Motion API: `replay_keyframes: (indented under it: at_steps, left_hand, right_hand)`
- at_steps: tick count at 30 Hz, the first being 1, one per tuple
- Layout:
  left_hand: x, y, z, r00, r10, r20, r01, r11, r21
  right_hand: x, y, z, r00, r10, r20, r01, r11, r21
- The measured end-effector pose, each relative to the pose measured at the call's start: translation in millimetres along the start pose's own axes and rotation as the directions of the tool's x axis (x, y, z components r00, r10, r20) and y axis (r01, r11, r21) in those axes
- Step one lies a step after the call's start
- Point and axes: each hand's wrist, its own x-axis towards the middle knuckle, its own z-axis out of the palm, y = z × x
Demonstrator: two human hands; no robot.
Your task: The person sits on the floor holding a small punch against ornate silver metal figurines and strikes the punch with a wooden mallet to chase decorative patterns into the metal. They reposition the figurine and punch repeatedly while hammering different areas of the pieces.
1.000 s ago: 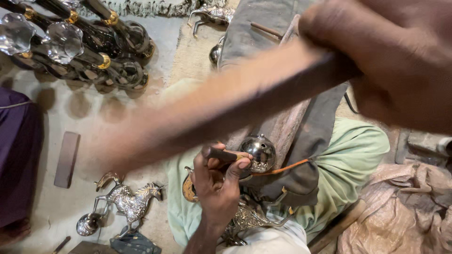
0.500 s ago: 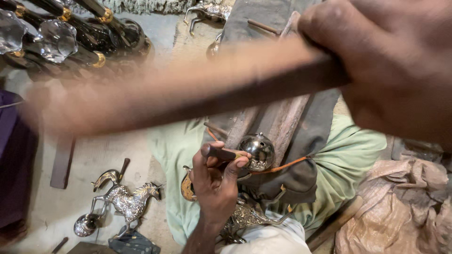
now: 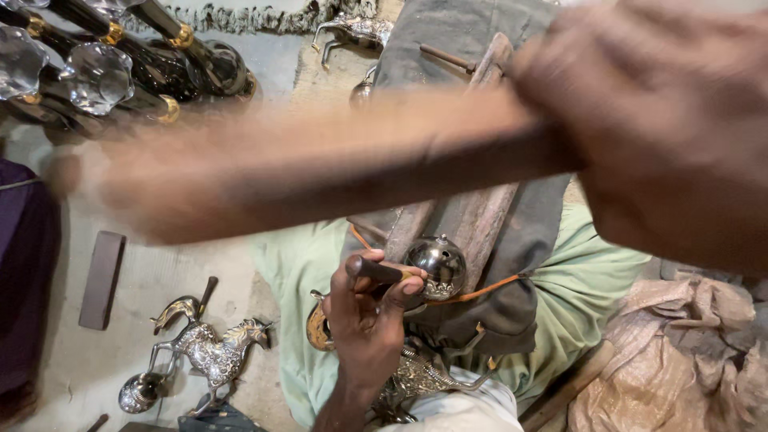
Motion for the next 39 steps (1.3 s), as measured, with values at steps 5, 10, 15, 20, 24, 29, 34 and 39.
replay_keyframes:
  at_steps: [5, 10, 15, 20, 24, 29, 34, 39]
  left_hand:
    - [-5.4, -5.8, 0.8, 1.000, 0.021, 0.007, -0.021, 1.000, -0.009]
    - [-5.7, -6.7, -1.4, 0.999, 0.029, 0.016, -0.029, 0.999, -0.026]
    - [-5.0, -4.7, -2.7, 0.999, 0.028, 0.019, -0.029, 0.997, 0.071]
    - [-10.4, -11.1, -4.8, 0.992, 0.110, 0.068, -0.117, 0.987, 0.109]
    - [-10.5, -18.5, -6.8, 0.997, 0.077, -0.018, -0.077, 0.997, 0.011]
    - [4.3, -12.0, -19.4, 0.986, -0.143, -0.081, 0.134, 0.986, -0.100]
    - [15.1, -1.4, -14.5, 0.982, -0.175, 0.077, 0.182, 0.978, -0.101]
    - [13.8, 3.0, -13.5, 0.984, -0.152, 0.088, 0.158, 0.986, -0.060]
  right_hand:
    - [5.4, 1.6, -9.3, 0.997, -0.073, -0.006, 0.073, 0.997, 0.031]
    - [7.8, -3.3, -8.4, 0.994, -0.106, 0.025, 0.109, 0.983, -0.147]
    - [0.3, -5.3, -2.8, 1.000, -0.012, 0.018, 0.013, 0.998, -0.061]
    - [-18.3, -0.5, 8.0, 0.998, -0.037, 0.047, 0.041, 0.996, -0.081]
    - [-29.7, 1.3, 17.4, 0.994, -0.107, -0.005, 0.105, 0.984, -0.145]
    - [-25.8, 11.3, 22.8, 0.996, -0.088, -0.027, 0.088, 0.996, -0.005]
    - [-16.2, 19.1, 30.7, 0.998, -0.049, -0.033, 0.050, 0.998, 0.045]
    - [-4.7, 23.2, 33.7, 1.000, -0.026, -0.012, 0.027, 0.995, 0.095]
